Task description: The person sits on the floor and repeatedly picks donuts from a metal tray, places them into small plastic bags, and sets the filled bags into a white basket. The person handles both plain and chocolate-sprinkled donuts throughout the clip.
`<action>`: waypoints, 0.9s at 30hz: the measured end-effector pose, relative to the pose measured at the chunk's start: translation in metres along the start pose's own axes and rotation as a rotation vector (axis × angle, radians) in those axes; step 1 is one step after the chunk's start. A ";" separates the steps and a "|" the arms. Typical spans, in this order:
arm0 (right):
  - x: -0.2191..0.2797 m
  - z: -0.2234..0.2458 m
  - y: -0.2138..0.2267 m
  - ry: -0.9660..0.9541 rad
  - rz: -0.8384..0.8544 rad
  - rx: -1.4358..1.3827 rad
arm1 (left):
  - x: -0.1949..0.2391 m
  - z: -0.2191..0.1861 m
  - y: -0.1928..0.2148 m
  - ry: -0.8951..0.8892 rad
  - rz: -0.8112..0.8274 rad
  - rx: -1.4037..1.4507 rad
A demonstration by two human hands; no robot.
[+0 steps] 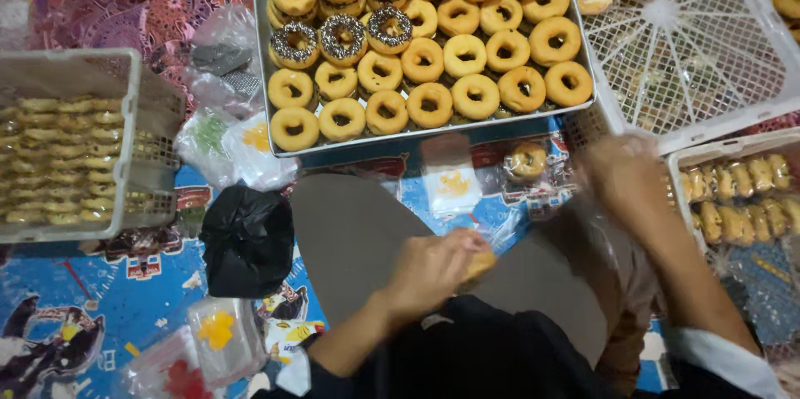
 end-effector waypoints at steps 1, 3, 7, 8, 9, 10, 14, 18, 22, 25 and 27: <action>0.006 -0.004 -0.011 -0.016 0.027 -0.118 | 0.004 -0.001 0.003 -0.055 0.046 -0.006; 0.015 -0.003 -0.042 -0.041 0.060 -0.333 | -0.005 -0.001 0.014 -0.324 0.000 -0.207; 0.040 0.049 -0.110 -0.318 0.116 -0.989 | -0.018 0.034 -0.009 -0.288 0.160 0.489; 0.035 0.059 -0.122 -0.528 0.082 -1.241 | -0.028 0.050 -0.016 -0.062 0.291 0.987; 0.024 0.071 -0.125 -0.610 -0.134 -1.312 | -0.029 0.058 -0.021 -0.126 0.244 1.099; 0.011 0.078 -0.125 -0.684 -0.347 -1.370 | -0.028 0.064 -0.027 -0.196 0.190 1.213; -0.046 0.085 -0.124 -0.776 -0.706 -1.277 | -0.023 0.110 -0.029 0.148 -0.460 1.059; -0.098 0.065 -0.165 -0.604 -0.702 -1.172 | 0.014 0.147 0.027 -0.046 -1.102 0.417; -0.109 0.089 -0.250 -0.576 -0.492 -1.142 | 0.065 0.197 0.043 0.388 -1.097 0.328; -0.071 0.101 -0.320 -0.922 -0.403 -1.582 | 0.067 0.225 0.017 0.508 -0.775 0.296; -0.019 0.081 -0.341 -1.000 -0.397 -1.749 | 0.035 0.236 -0.014 0.589 -0.562 0.321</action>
Point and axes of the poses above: each hand's wrist, its own x-axis away from the middle knuckle, its own y-axis out of the back of the hand, z = x × y, the point moved 3 cm from there along -x, towards the middle knuckle, and after that the axes turned 11 degrees about y, right-handed, at the moved point
